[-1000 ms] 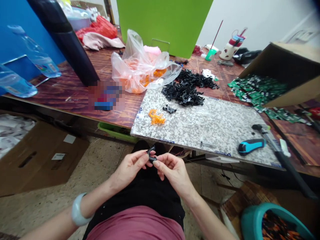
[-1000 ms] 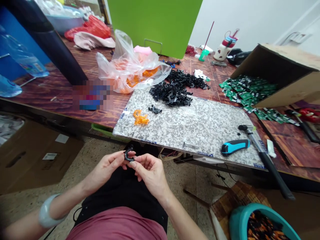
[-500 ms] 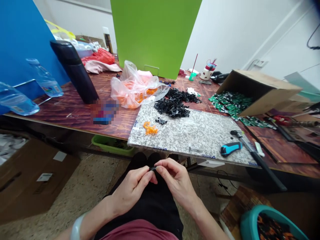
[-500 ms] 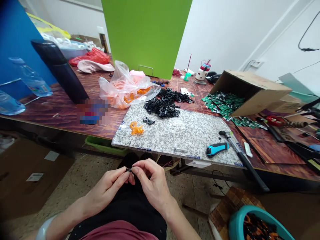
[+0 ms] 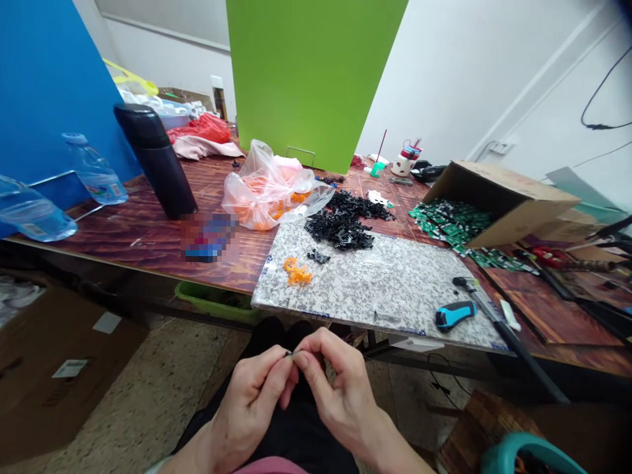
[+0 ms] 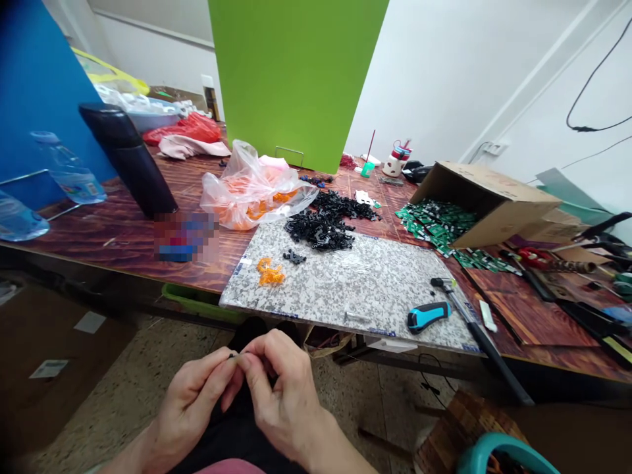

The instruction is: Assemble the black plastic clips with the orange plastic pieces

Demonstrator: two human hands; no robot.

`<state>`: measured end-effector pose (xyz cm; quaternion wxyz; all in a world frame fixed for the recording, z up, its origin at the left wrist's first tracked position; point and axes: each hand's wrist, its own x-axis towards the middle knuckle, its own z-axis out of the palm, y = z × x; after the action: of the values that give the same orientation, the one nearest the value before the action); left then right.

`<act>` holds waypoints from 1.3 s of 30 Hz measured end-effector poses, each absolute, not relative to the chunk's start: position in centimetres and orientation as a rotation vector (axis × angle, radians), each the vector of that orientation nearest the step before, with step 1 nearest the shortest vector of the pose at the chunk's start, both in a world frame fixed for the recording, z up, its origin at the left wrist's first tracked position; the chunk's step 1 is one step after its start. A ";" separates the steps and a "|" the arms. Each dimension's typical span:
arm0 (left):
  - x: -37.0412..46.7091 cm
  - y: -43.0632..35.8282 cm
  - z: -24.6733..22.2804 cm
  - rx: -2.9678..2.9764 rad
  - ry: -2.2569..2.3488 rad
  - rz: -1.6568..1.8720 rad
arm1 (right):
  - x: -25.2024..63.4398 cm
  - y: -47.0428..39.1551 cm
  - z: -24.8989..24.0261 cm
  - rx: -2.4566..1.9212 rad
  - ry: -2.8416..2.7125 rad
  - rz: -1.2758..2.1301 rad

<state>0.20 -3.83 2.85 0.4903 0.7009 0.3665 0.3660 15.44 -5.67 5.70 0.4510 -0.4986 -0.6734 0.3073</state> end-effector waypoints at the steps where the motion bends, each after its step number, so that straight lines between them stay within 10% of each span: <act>1: 0.3 -3.2 2.6 1.646 0.918 0.869 | 15.8 -4.6 5.5 -1.250 -1.698 0.817; 22: -0.6 -0.9 -0.1 1.014 0.911 0.815 | 17.4 13.1 3.7 -1.635 -2.259 0.302; 39: 0.3 -0.9 -1.0 1.089 0.868 0.809 | 18.2 -0.7 4.0 -1.402 -1.461 0.842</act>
<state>0.29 -0.86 -0.98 0.6929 0.4875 0.3887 0.3622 18.22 -0.71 4.00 0.4568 -0.5689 -0.5925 0.3415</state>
